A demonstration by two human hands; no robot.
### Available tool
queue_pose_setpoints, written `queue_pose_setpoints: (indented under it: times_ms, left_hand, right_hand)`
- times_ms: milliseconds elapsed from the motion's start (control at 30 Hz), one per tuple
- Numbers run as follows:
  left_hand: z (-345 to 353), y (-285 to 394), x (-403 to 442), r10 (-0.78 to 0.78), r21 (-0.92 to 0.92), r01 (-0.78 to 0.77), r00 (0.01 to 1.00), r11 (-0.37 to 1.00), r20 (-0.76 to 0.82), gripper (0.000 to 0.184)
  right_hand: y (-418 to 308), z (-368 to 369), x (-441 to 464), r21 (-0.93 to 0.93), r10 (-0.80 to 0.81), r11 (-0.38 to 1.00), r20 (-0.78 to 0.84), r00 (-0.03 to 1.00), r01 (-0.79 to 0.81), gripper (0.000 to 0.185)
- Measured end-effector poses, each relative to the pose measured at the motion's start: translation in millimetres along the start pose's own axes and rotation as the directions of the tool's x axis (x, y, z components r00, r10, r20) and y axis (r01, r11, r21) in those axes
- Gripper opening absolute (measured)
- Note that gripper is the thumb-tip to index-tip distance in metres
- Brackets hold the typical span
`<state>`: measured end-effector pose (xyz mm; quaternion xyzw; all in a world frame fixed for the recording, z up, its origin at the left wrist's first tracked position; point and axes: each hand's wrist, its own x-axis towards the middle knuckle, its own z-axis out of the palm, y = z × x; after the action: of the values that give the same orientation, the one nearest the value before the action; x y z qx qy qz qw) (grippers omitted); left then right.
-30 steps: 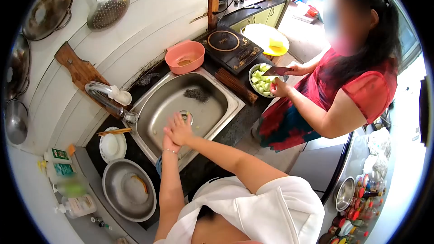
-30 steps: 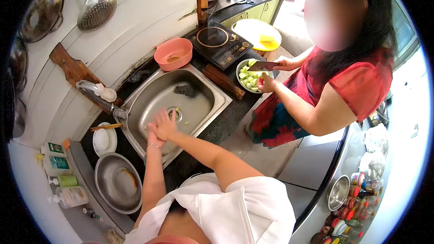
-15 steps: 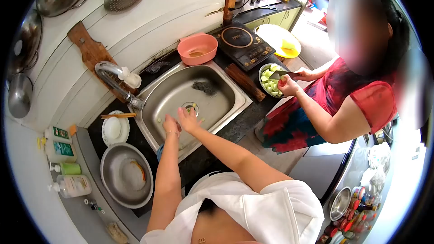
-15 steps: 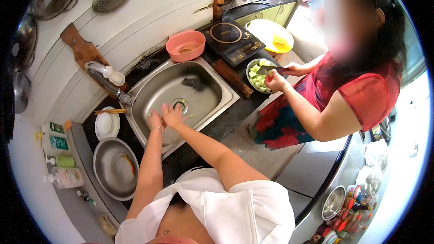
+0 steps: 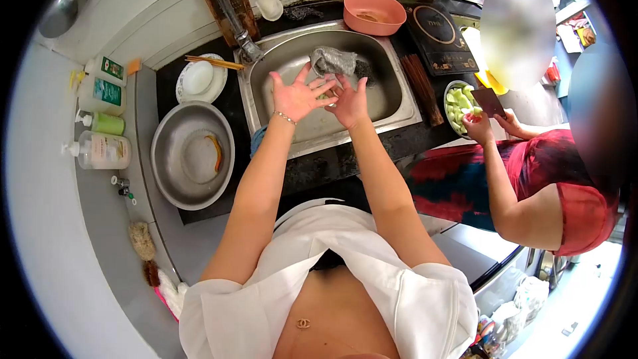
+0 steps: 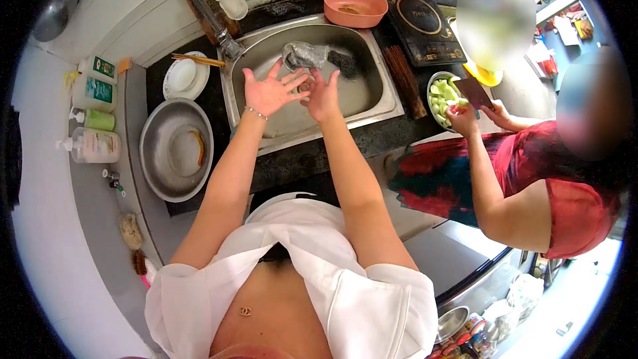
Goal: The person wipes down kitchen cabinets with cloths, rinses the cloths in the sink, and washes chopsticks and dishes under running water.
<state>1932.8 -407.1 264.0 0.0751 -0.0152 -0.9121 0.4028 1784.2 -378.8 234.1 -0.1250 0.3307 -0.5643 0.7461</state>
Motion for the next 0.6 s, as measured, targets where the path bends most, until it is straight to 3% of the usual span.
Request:
queue_pose_setpoints:
  times_ms: [167,300,367,467,600]
  left_hand:
    - [-5,2,2,-0.03,0.123,0.045,0.992,0.991,-0.121,0.089]
    - [-34,8,5,0.045,0.446,0.091,0.957,0.891,-0.286,0.078]
    - [-50,13,-1,0.152,0.6,0.141,0.899,0.787,-0.411,0.072]
    - [-59,18,-11,0.298,0.648,0.226,0.747,0.728,-0.595,0.067]
    - [-60,28,-21,0.288,0.704,0.385,0.716,0.597,-0.636,0.068]
  right_hand:
    - [-3,-3,9,-0.138,-0.061,0.989,-0.081,0.995,0.049,0.06]
    - [3,-20,26,-0.185,-0.073,0.982,-0.153,0.986,0.044,0.04]
    - [7,-32,25,-0.242,-0.017,0.969,-0.236,0.972,-0.042,0.037]
    - [16,-50,24,-0.317,0.015,0.94,-0.339,0.941,-0.129,0.033]
    - [34,-73,39,-0.544,-0.024,0.811,-0.399,0.917,-0.216,0.034]
